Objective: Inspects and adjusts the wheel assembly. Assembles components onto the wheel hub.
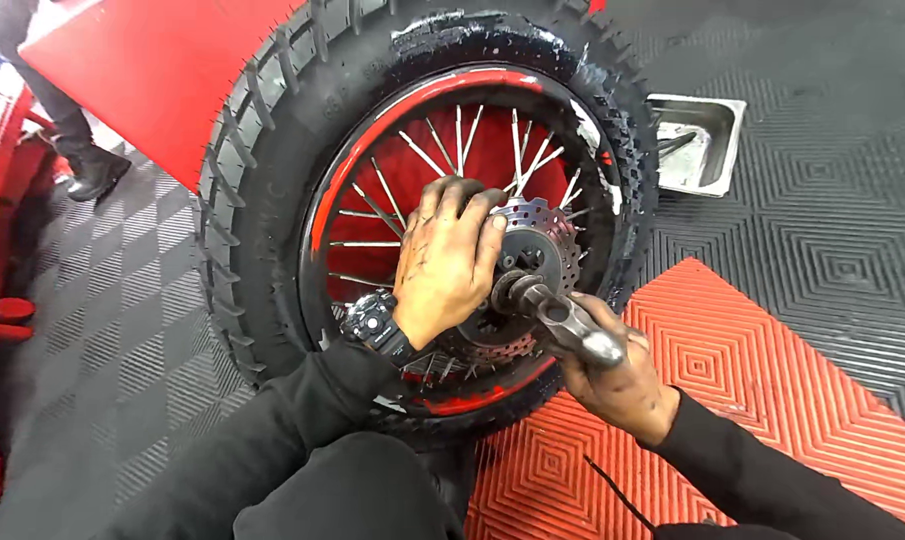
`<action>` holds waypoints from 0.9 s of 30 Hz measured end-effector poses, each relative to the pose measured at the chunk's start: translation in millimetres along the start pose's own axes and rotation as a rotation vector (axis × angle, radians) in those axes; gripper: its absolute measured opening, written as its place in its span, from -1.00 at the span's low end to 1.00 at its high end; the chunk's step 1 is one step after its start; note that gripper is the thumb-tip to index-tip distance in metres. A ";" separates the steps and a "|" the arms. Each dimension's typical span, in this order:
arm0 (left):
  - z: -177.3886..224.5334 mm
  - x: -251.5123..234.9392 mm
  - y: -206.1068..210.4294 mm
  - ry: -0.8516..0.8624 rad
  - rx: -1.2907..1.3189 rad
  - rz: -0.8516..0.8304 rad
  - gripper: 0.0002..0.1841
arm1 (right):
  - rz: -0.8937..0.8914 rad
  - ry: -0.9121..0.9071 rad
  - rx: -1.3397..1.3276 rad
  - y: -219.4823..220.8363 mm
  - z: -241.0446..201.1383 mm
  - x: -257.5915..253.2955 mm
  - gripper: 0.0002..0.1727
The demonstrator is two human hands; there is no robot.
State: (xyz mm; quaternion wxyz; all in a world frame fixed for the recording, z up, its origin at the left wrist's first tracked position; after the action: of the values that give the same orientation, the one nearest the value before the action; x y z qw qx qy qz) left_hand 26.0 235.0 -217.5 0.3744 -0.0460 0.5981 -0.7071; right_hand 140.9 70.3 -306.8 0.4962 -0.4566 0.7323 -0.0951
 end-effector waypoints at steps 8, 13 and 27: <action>2.9 4.1 1.5 0.021 -0.013 0.003 -0.48 | -0.007 -0.037 -0.063 1.9 -13.6 -4.4 -0.35; 2.2 4.8 2.6 0.019 -0.014 0.009 -0.48 | -0.038 0.030 -0.020 -0.8 -3.6 3.8 -0.37; -0.4 -0.1 -0.2 0.027 -0.028 0.010 -0.48 | 0.035 0.052 -0.022 0.4 9.9 3.0 -0.40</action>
State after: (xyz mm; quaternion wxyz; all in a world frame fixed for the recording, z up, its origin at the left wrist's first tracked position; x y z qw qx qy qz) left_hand 25.8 235.3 -217.4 0.3692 -0.0388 0.6132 -0.6972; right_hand 148.5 71.4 -313.8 0.4735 -0.4466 0.7538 -0.0905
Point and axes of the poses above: each hand's wrist, its own x-axis away from the middle knuckle, its own y-axis out of the palm, z = x × y, the point moved 8 cm from there along -x, towards the middle knuckle
